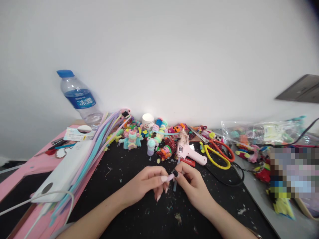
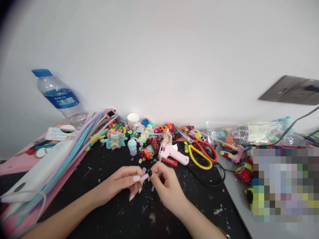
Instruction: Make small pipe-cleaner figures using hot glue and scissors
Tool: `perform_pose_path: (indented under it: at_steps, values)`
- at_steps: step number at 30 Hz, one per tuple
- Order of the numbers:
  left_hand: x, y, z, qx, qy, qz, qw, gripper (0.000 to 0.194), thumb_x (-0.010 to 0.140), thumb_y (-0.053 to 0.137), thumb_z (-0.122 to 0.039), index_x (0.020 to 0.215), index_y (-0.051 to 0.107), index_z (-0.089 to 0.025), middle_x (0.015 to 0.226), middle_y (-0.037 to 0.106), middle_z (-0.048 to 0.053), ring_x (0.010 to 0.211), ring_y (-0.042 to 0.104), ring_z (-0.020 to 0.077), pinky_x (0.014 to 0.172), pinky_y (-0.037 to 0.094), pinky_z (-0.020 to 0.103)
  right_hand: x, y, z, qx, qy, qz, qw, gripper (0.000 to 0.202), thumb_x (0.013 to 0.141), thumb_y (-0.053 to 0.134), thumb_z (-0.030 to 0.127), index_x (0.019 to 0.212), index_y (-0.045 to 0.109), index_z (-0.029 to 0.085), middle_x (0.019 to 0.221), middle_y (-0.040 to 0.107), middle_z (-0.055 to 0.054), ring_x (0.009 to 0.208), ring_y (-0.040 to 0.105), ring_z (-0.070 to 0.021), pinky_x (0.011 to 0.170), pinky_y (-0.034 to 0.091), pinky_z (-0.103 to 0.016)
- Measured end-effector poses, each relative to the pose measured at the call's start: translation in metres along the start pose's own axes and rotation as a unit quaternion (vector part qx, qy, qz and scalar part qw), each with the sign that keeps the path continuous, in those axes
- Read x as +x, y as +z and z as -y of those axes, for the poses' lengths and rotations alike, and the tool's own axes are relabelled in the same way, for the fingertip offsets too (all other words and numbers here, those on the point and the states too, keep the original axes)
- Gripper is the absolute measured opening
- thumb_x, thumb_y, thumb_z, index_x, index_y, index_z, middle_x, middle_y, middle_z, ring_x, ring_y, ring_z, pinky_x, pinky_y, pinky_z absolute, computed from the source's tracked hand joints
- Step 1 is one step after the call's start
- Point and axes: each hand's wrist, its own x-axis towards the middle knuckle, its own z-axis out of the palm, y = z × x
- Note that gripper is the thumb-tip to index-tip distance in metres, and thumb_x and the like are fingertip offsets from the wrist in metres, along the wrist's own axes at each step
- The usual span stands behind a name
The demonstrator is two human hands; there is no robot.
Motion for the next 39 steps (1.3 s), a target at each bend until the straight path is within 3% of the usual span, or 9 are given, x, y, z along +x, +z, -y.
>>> perform_pose_path:
  at_steps: [4,15,21,25,29,34,37,39]
  values:
    - [0.001,0.004,-0.002,0.103,0.031,-0.047,0.993,0.027,0.084,0.053,-0.035,0.072,0.056,-0.012,0.06,0.051,-0.003,0.047,0.045,0.0063,0.051,0.038,0.02,-0.001,0.001,-0.003,-0.029,-0.001,-0.019,0.999,0.028,0.09,0.044,0.034,0.067,0.047,0.017,0.059,0.042,0.004,0.053,0.037,-0.0107,0.049,0.03,-0.022]
    - [0.002,0.002,-0.002,0.173,0.067,-0.083,0.979,0.023,0.087,0.048,-0.029,0.072,0.057,-0.013,0.061,0.047,-0.004,0.049,0.044,0.0077,0.052,0.039,0.021,-0.001,-0.002,-0.006,-0.088,-0.033,-0.037,0.995,0.025,0.09,0.044,0.029,0.068,0.05,0.017,0.059,0.048,0.002,0.052,0.04,-0.0107,0.048,0.032,-0.022]
    - [0.0,0.0,-0.003,0.341,0.154,-0.112,0.92,0.024,0.087,0.044,-0.017,0.066,0.056,-0.015,0.065,0.05,-0.001,0.062,0.049,0.0117,0.063,0.037,0.023,0.004,-0.006,-0.006,-0.135,-0.07,-0.057,0.987,0.021,0.087,0.048,0.023,0.068,0.054,0.017,0.058,0.054,0.001,0.052,0.048,-0.0115,0.05,0.037,-0.021]
    - [-0.002,0.001,-0.003,0.378,0.187,-0.114,0.9,0.025,0.087,0.041,-0.013,0.066,0.053,-0.016,0.067,0.052,0.0,0.066,0.049,0.0125,0.067,0.037,0.024,0.003,-0.008,-0.003,-0.179,-0.1,-0.057,0.977,0.018,0.087,0.048,0.021,0.071,0.057,0.018,0.059,0.057,0.0,0.052,0.051,-0.0126,0.051,0.04,-0.022]
    - [-0.003,0.002,-0.003,0.367,0.175,-0.121,0.906,0.025,0.088,0.041,-0.014,0.066,0.054,-0.016,0.067,0.051,0.0,0.066,0.049,0.0125,0.064,0.037,0.024,0.002,-0.01,-0.002,-0.208,-0.14,-0.044,0.967,0.017,0.088,0.046,0.018,0.074,0.056,0.019,0.064,0.061,-0.002,0.055,0.055,-0.0142,0.052,0.043,-0.024]
    - [-0.002,0.003,-0.004,0.306,0.133,-0.111,0.936,0.024,0.088,0.043,-0.02,0.069,0.056,-0.015,0.067,0.051,-0.001,0.062,0.05,0.012,0.061,0.038,0.023,0.003,-0.016,-0.001,-0.221,-0.167,-0.01,0.961,0.017,0.089,0.044,0.018,0.08,0.057,0.02,0.07,0.064,-0.004,0.061,0.059,-0.0162,0.057,0.046,-0.026]
    - [-0.001,0.001,-0.005,0.293,0.124,-0.099,0.943,0.024,0.088,0.044,-0.022,0.069,0.056,-0.015,0.067,0.051,-0.001,0.062,0.05,0.012,0.06,0.039,0.022,0.005,-0.018,-0.001,-0.204,-0.151,0.002,0.967,0.017,0.089,0.046,0.019,0.079,0.059,0.019,0.069,0.064,-0.003,0.061,0.058,-0.0152,0.057,0.045,-0.025]
    - [-0.001,-0.001,-0.005,0.325,0.14,-0.096,0.93,0.025,0.088,0.044,-0.02,0.067,0.056,-0.015,0.068,0.052,0.0,0.065,0.05,0.0125,0.063,0.039,0.023,0.006,-0.018,-0.001,-0.179,-0.114,0.002,0.977,0.014,0.088,0.049,0.021,0.079,0.06,0.018,0.068,0.062,-0.002,0.06,0.056,-0.0139,0.056,0.043,-0.024]
